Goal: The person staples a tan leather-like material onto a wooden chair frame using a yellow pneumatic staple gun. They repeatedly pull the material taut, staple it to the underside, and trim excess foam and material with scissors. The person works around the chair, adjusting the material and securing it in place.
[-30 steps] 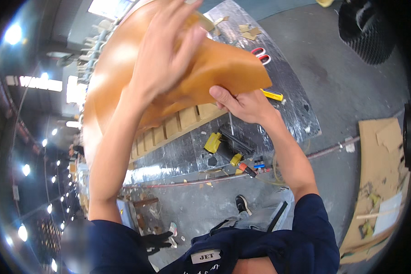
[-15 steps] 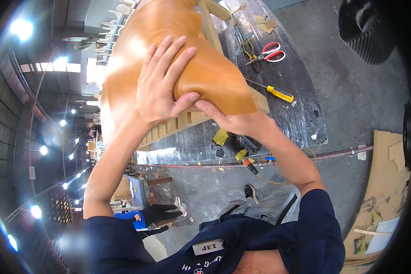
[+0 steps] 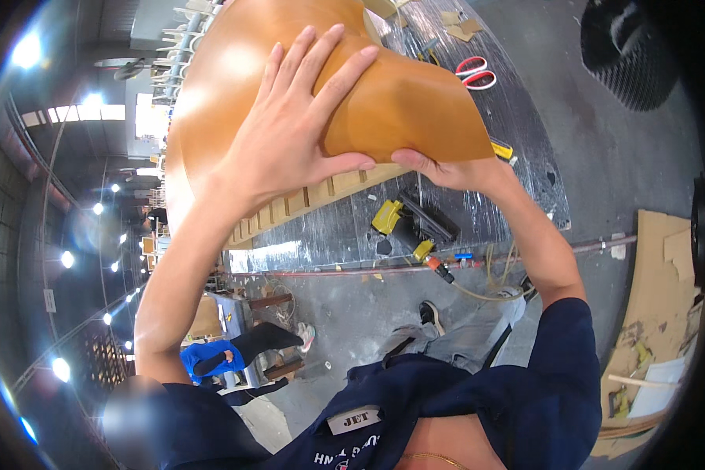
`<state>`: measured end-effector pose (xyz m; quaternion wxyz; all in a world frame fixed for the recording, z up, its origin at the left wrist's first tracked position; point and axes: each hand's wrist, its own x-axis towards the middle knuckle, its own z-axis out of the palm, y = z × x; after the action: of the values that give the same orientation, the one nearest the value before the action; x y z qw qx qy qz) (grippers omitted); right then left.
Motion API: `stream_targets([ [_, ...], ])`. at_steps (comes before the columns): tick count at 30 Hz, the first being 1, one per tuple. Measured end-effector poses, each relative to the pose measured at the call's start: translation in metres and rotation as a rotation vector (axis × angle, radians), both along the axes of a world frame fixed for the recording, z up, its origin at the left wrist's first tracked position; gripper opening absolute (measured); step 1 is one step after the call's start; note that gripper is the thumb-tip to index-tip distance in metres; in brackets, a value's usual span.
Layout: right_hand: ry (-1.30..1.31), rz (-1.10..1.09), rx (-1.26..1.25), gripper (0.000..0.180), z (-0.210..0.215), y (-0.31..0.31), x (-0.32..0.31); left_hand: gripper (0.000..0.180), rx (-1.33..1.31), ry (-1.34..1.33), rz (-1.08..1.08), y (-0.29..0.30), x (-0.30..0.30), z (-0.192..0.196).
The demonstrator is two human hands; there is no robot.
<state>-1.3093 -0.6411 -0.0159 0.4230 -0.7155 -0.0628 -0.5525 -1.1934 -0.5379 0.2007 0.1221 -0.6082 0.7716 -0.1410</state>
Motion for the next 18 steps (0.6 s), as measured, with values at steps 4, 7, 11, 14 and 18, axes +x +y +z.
stream_targets([
  [4,0.048,-0.105,-0.009,0.044,0.002,-0.001,0.005,0.101,-0.178,-0.041,0.033,-0.001,-0.003,-0.024],
  [7,0.025,-0.211,0.067,0.041,-0.001,0.008,0.010,0.093,-0.254,-0.037,0.026,-0.002,-0.003,-0.040],
  [11,0.094,-0.272,0.171,0.038,-0.003,0.017,0.009,0.095,-0.297,-0.051,0.018,-0.004,-0.016,-0.036],
  [14,0.328,-0.167,0.273,0.030,-0.015,0.027,0.001,0.094,-0.329,-0.065,0.003,-0.005,-0.017,-0.042],
  [18,0.781,-0.203,0.135,0.027,-0.088,0.141,0.024,0.089,-0.336,-0.185,0.001,-0.003,-0.025,-0.042],
])
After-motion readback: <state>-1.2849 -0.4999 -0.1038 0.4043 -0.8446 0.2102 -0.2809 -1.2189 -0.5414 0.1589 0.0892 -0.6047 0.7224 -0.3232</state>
